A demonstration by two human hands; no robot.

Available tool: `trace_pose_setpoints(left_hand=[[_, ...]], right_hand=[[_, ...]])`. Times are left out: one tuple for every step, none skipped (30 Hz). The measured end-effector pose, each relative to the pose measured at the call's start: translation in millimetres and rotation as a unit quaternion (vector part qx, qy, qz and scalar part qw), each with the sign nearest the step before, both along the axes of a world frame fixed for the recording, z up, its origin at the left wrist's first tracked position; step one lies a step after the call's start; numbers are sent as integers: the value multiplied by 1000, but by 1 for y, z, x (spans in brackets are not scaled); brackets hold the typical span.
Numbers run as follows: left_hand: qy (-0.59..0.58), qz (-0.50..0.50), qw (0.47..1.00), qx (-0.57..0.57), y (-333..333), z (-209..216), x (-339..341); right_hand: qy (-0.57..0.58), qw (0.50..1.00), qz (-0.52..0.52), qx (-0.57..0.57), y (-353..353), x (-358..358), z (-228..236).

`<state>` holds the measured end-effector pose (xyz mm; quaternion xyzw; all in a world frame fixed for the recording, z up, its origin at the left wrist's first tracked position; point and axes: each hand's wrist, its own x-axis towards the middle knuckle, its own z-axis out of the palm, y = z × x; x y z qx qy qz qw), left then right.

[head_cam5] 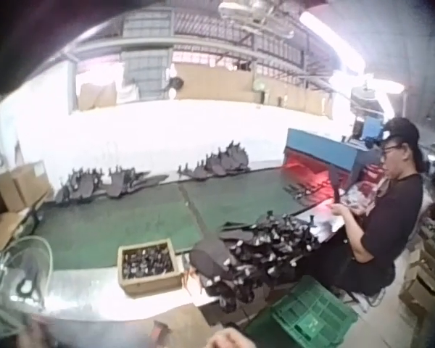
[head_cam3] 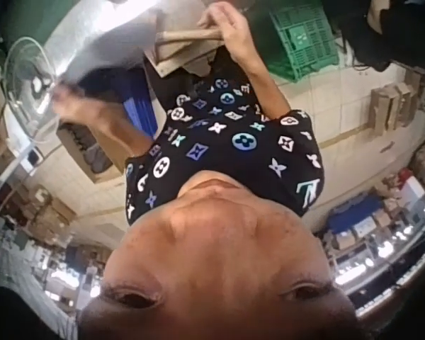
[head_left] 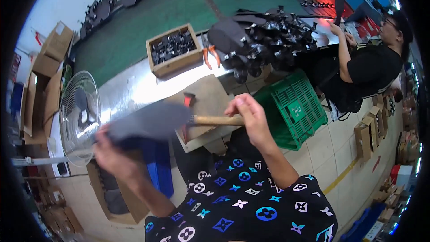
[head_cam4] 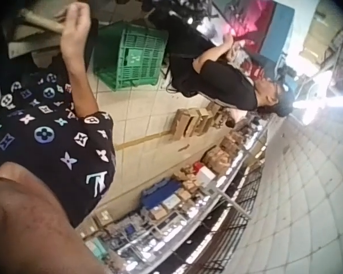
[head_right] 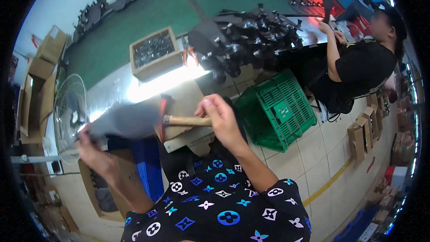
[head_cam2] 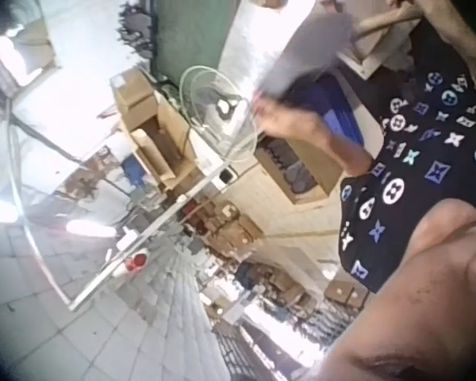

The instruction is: The person is assembling and hammering shoe components at a workshop workstation.

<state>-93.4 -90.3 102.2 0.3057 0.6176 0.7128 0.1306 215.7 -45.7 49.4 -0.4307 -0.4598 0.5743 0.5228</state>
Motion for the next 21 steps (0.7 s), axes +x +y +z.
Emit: trace_pose_setpoints(left_hand=[[17,77,996,47,5,7,-29],[33,114,990,77,8,17,-47],[133,155,977,58,2,15,-89],[249,221,943,15,-10,19,-125],[286,258,917,-107,-16,20,-143],[285,267,911,-133,-29,20,-159],[279,270,909,-155,-36,16,-172],[281,241,917,-149,-43,11,-182],[281,245,918,-139,-45,3,-183],[287,259,905,-175,-43,-5,-179],[291,268,894,-212,-36,-13,-170],[303,210,910,-190,-25,-7,-139],[302,210,912,-182,-20,-5,-115],[295,155,921,-200,-19,-1,-97],[281,121,929,-209,-37,3,-88],[280,134,929,-201,-35,5,-74],[326,122,915,-203,-32,4,-62],[373,108,898,-206,-28,6,-49],[396,107,884,-226,-23,8,-36],[415,72,887,-191,-16,15,-18],[433,37,886,-158,-11,22,0]], right_hand=[[7,1000,-20,13,10,13,-7],[-10,997,-60,45,21,24,-5],[-11,994,-88,60,33,37,-4],[-62,986,-132,84,46,42,12],[-188,958,-184,116,60,54,26],[-301,915,-211,166,77,60,39],[-384,836,-282,274,106,70,37],[-460,786,-287,296,129,78,47],[-465,764,-305,329,152,78,54],[-514,699,-338,365,177,83,54],[-623,621,-347,327,196,91,52],[-664,634,-294,268,222,108,46],[-696,646,-234,209,239,118,42],[-691,648,-235,217,241,110,50],[-633,700,-239,229,239,81,73],[-576,747,-243,224,238,67,87],[-459,810,-259,258,230,52,97],[-272,911,-203,232,218,39,105],[0,985,-100,144,190,16,121],[146,979,-61,131,163,-9,129],[217,968,-23,124,134,-33,132]])
